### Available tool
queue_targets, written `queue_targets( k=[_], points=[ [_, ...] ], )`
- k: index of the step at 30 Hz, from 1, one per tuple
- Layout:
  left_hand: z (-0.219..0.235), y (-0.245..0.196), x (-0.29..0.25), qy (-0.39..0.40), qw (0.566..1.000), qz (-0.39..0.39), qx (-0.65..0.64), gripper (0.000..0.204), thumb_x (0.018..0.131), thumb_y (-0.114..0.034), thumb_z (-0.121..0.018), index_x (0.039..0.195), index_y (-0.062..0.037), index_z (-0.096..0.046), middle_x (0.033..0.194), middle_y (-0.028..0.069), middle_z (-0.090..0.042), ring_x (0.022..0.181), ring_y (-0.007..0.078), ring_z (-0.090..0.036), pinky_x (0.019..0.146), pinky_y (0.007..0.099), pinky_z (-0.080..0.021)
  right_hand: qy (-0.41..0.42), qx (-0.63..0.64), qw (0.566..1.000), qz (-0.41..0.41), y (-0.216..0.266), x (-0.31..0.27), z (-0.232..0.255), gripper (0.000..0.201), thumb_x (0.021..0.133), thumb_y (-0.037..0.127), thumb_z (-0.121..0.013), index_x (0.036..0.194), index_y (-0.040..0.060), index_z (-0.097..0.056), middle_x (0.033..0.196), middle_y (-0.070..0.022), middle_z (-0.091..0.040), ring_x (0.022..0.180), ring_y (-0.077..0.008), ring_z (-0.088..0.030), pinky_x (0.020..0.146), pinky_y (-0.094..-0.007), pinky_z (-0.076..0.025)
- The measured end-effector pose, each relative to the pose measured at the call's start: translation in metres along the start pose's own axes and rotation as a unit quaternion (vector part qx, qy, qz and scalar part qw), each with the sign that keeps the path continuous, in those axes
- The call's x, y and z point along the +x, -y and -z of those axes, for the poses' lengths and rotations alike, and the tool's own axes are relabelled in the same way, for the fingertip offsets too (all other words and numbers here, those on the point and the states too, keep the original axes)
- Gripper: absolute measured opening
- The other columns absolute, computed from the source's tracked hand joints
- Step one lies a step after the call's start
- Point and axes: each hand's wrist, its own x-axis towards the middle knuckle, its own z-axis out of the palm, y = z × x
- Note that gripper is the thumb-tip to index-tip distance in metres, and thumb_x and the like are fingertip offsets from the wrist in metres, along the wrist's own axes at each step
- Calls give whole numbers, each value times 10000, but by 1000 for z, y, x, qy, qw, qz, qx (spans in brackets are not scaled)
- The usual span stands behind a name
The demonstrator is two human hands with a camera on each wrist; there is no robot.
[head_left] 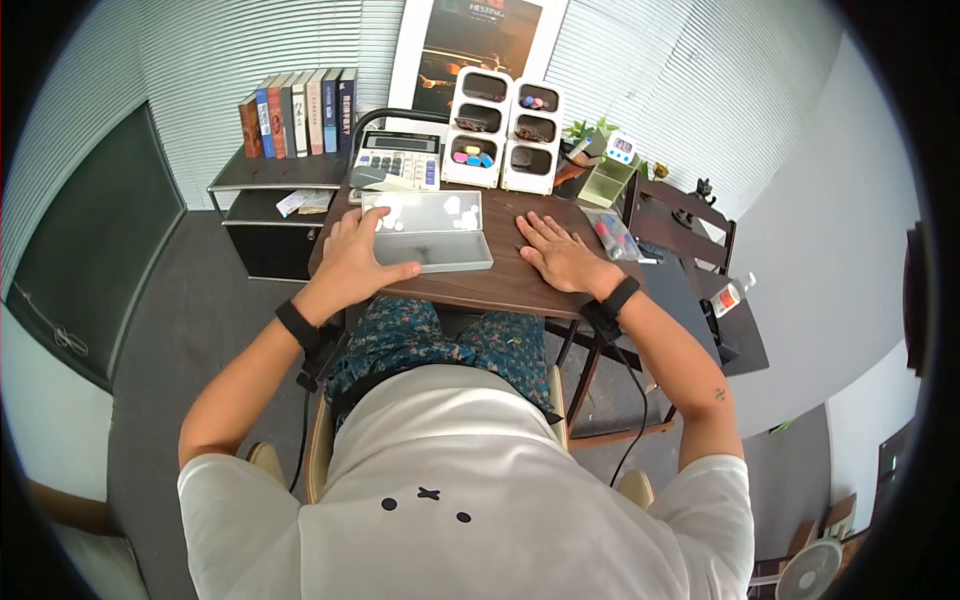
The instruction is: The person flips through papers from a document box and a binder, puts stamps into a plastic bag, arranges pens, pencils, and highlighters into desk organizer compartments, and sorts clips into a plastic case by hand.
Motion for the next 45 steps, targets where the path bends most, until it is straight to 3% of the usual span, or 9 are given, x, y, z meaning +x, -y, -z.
queue_targets(
  k=[5,10,13,18,24,27,31,35,45],
  points=[
    [-19,18,-3,4,999,-27,43,950,858,-545,-834,1558,-28,-451,1646,391,-264,1522,544,-304,1249,551,-294,-18,22,1000,-10,-14,-11,-3,687,1141,565,-268,1718,197,-207,1785,-110,-188,1638,-390,-162,1247,-715,-235],
    [-18,10,-2,17,996,-64,57,908,878,-492,-835,1545,-13,-450,1641,386,-275,1523,541,-306,1244,534,-313,-110,6,993,53,-10,12,18,611,1147,396,-419,1664,83,-328,1759,-133,-268,1626,-340,-232,1219,-735,-253],
    [-17,1,-3,-16,995,-59,75,826,881,-433,-848,1489,5,-501,1641,383,-279,1519,529,-329,1229,522,-340,-128,110,983,76,-18,53,10,586,1091,232,-485,1639,56,-377,1712,-143,-367,1564,-340,-371,1209,-644,-360],
    [-17,3,-3,-16,992,-93,88,789,902,-411,-832,1458,53,-517,1624,386,-313,1509,525,-353,1230,508,-343,-47,51,989,131,-28,50,10,669,845,-35,-530,1509,28,-574,1529,-219,-579,1329,-412,-610,1075,-395,-509],
    [-27,-6,11,33,995,-77,44,784,944,-423,-795,1460,87,-499,1621,358,-344,1492,495,-396,1223,479,-359,-44,43,994,91,-4,-30,19,573,1064,256,-547,1614,120,-466,1572,-165,-553,1511,-364,-453,1235,-664,-290],
    [-35,-10,13,28,993,-93,64,768,963,-424,-776,1468,83,-496,1620,354,-348,1501,490,-380,1225,481,-351,-55,10,992,110,-4,-43,-4,693,1130,577,-308,1669,144,-356,1729,-105,-347,1608,-317,-295,1256,-701,-214],
    [-36,-13,15,33,992,-99,69,746,981,-423,-756,1481,65,-494,1631,348,-335,1515,488,-357,1230,490,-340,-64,-9,998,12,-15,-51,-11,666,1147,502,-346,1687,116,-297,1747,-122,-298,1624,-326,-247,1262,-673,-248],
    [-42,-15,19,33,991,-100,78,745,986,-425,-749,1500,47,-486,1643,343,-320,1517,488,-351,1233,496,-335,-185,137,973,19,-32,-59,-15,615,1138,352,-453,1655,44,-325,1728,-158,-327,1600,-367,-294,1275,-612,-263],
    [-40,-45,21,40,982,-135,123,803,966,-414,-764,1535,57,-448,1651,347,-295,1527,520,-301,1250,544,-288,-247,173,953,-3,-43,-68,-50,567,1107,306,-532,1576,1,-438,1669,-245,-382,1540,-422,-378,1264,-595,-308]
  ],
)
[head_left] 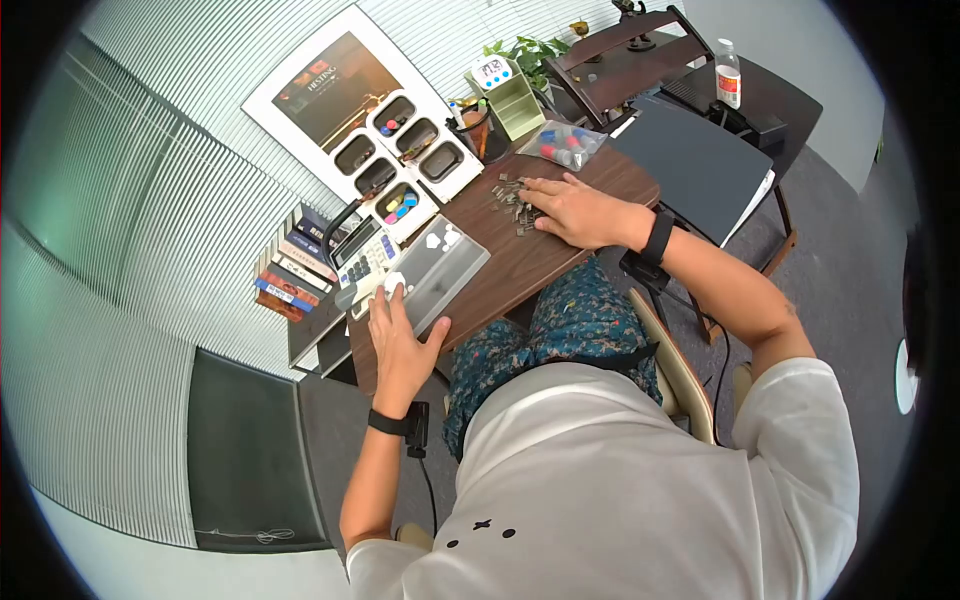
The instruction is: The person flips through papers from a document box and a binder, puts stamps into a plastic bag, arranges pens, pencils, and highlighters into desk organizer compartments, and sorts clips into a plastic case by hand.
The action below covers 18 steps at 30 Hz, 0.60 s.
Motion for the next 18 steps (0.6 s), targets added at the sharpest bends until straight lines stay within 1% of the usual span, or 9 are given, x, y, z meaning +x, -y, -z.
queue_targets(
  k=[2,6,7,8,10,12,14,16,18],
  points=[
    [14,-19,1,0,998,-6,56,770,964,-401,-771,1526,32,-473,1653,325,-321,1520,513,-328,1250,533,-300,-4,-15,1000,3,3,0,-7,573,1094,297,-555,1579,11,-450,1674,-226,-378,1553,-407,-361,1274,-600,-288],
    [28,-58,54,88,986,-129,54,741,973,-432,-747,1507,20,-502,1576,311,-447,1485,513,-378,1247,527,-310,-2,-29,1000,8,8,7,-12,572,1088,297,-567,1572,11,-462,1677,-222,-377,1553,-398,-365,1273,-597,-293],
    [27,-64,73,120,974,-185,42,732,979,-444,-735,1501,18,-511,1537,302,-501,1470,489,-418,1239,507,-331,-33,-33,999,13,6,7,-16,560,1087,310,-570,1553,11,-485,1658,-230,-403,1544,-400,-383,1267,-591,-306],
    [28,-69,92,122,974,-186,43,732,979,-444,-735,1501,18,-511,1537,302,-501,1470,489,-418,1239,507,-331,-65,-36,997,16,5,6,-20,550,1085,323,-572,1533,11,-507,1640,-238,-430,1536,-403,-401,1261,-586,-318],
    [26,-81,131,253,947,-194,-42,737,989,-463,-711,1507,21,-511,1484,276,-564,1421,430,-505,1202,457,-389,-63,-28,998,6,9,6,-16,559,1075,292,-586,1540,-2,-490,1644,-246,-417,1539,-412,-388,1267,-571,-316],
    [6,-81,167,277,940,-196,-27,706,996,-420,-704,1513,20,-508,1470,270,-578,1403,414,-528,1183,442,-413,-60,-19,998,-2,8,5,-19,570,1065,261,-599,1547,-16,-473,1648,-253,-404,1542,-421,-375,1273,-557,-314],
    [-25,-74,196,298,935,-194,-14,676,1003,-376,-697,1518,19,-506,1457,265,-592,1385,397,-551,1165,426,-436,-114,-25,993,12,2,9,-27,553,1030,198,-635,1509,-45,-503,1625,-271,-424,1512,-438,-410,1257,-517,-351],
    [-60,-65,221,273,939,-204,41,590,1004,-198,-637,1537,11,-493,1492,282,-565,1391,421,-543,1180,437,-433,-127,-21,992,13,2,8,-26,534,1013,171,-648,1481,-55,-527,1604,-272,-445,1489,-437,-436,1241,-501,-375],
    [-87,-60,235,253,945,-207,18,590,981,-120,-601,1545,8,-485,1505,286,-556,1399,418,-539,1190,439,-425,-140,-18,990,12,5,7,-23,516,995,144,-662,1454,-66,-551,1583,-273,-467,1466,-436,-462,1226,-485,-398]
  ],
)
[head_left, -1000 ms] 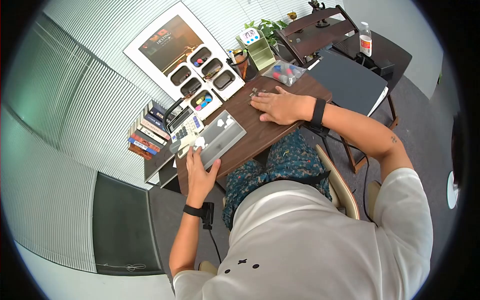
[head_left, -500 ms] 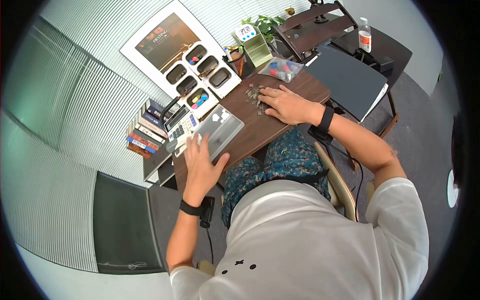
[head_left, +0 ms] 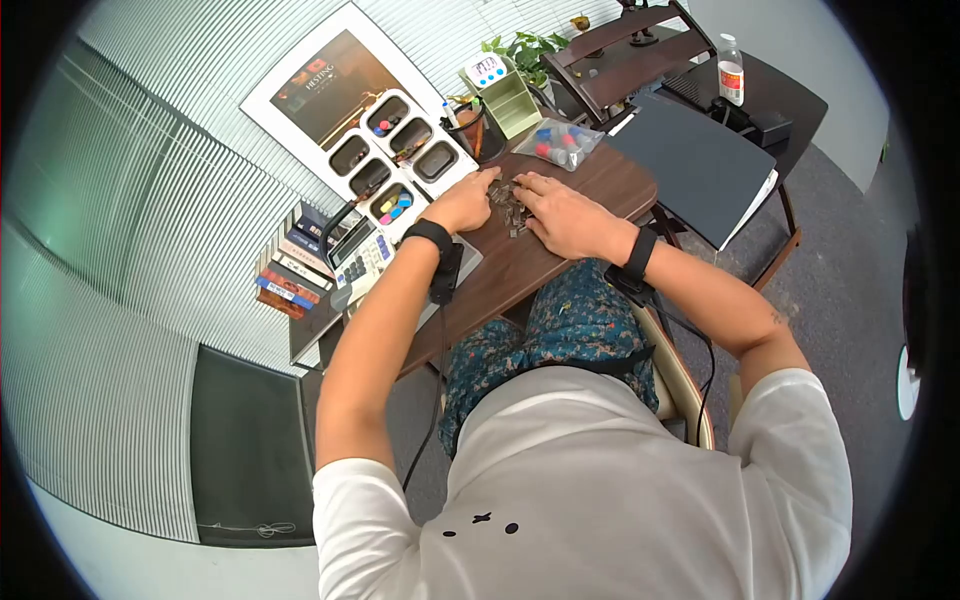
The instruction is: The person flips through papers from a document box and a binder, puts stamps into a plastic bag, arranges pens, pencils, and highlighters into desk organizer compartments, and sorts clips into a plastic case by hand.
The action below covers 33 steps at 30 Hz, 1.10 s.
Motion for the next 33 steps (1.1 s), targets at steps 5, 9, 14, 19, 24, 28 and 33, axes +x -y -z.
queue_targets(
  k=[5,9,14,19,24,28,33],
  points=[
    [-6,-8,22,-20,999,31,35,592,919,14,-570,1505,-65,-577,1466,261,-602,1378,393,-571,1188,450,-434,32,36,998,-49,13,0,15,458,977,119,-669,1387,-75,-602,1486,-263,-549,1397,-417,-522,1180,-467,-448],
    [2,-13,15,-61,996,4,-68,282,897,-47,-723,1177,-22,-730,1047,194,-761,1017,335,-734,910,423,-571,27,51,997,-45,12,0,15,442,968,112,-673,1368,-65,-615,1457,-252,-575,1357,-418,-548,1162,-471,-458],
    [-2,-20,5,-96,990,15,-102,119,889,-49,-733,992,3,-704,861,147,-744,838,303,-726,777,414,-568,-28,51,998,-1,9,0,8,337,966,119,-646,1254,-56,-654,1313,-257,-643,1246,-422,-604,1099,-480,-490],
    [-9,-11,7,-113,991,-14,-72,83,895,-67,-712,959,-17,-694,868,170,-731,873,361,-718,793,457,-561,-17,26,999,16,11,3,9,352,962,113,-645,1267,-62,-652,1339,-263,-645,1267,-431,-595,1111,-482,-481],
    [-6,-14,5,-110,993,9,-47,119,972,-124,-644,979,-29,-714,943,210,-744,966,405,-718,847,504,-553,-6,13,1000,17,13,5,10,366,965,114,-643,1286,-60,-651,1385,-268,-632,1275,-437,-594,1126,-481,-471],
    [11,-15,-8,-139,987,15,-74,144,973,-136,-639,981,-16,-718,935,224,-743,959,410,-717,861,491,-558,3,10,1000,0,16,4,12,374,971,116,-639,1309,-45,-649,1405,-261,-628,1295,-433,-587,1134,-476,-467],
    [63,-5,-69,-84,996,-12,-28,174,967,-184,-654,962,-19,-709,883,196,-742,851,381,-717,769,455,-551,-2,9,1000,5,16,3,10,369,978,116,-633,1316,-32,-649,1392,-253,-636,1298,-427,-587,1139,-474,-462]
  ],
)
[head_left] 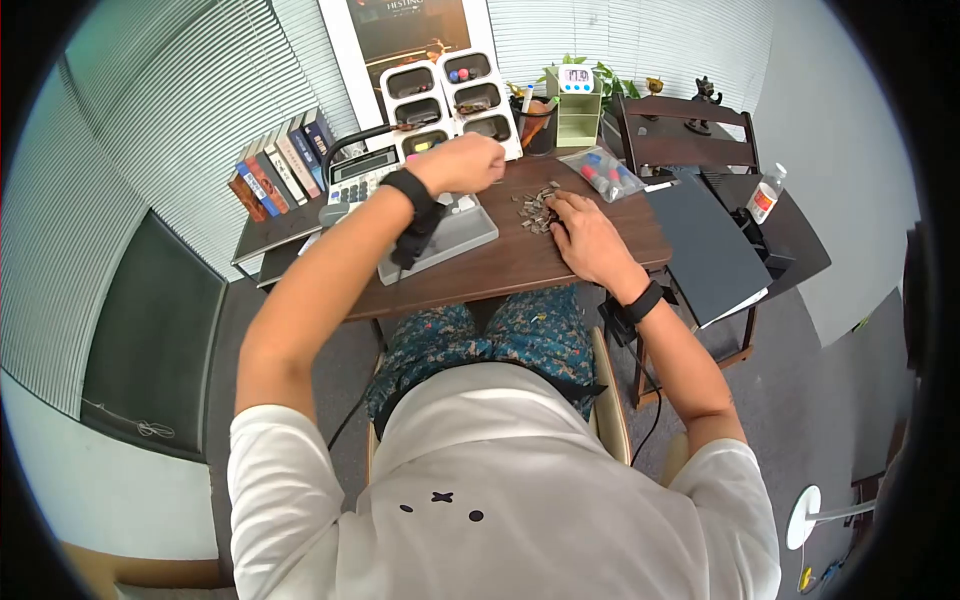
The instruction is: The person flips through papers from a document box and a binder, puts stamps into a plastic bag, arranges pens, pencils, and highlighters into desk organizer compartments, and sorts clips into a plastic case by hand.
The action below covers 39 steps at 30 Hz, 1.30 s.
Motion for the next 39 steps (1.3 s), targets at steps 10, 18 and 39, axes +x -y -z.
queue_targets(
  k=[10,18,39],
  points=[
    [-13,4,-57,60,996,55,-27,124,947,-134,-686,939,-14,-716,860,157,-741,822,315,-715,754,410,-553,6,-14,1000,27,8,7,-12,340,982,105,-615,1299,-7,-665,1369,-219,-654,1300,-425,-589,1129,-495,-462],
    [-58,0,8,-83,996,-15,23,104,854,-87,-744,945,-47,-715,946,121,-753,1023,314,-711,846,461,-558,14,-9,999,35,11,10,-9,320,977,112,-628,1274,5,-681,1324,-191,-673,1237,-411,-619,1082,-501,-479],
    [-66,0,28,16,998,58,-17,177,802,-113,-824,927,-40,-722,893,140,-766,914,346,-737,805,444,-571,7,-13,999,36,10,10,-10,332,972,128,-645,1275,-1,-681,1327,-192,-673,1225,-412,-625,1079,-500,-478]
  ],
)
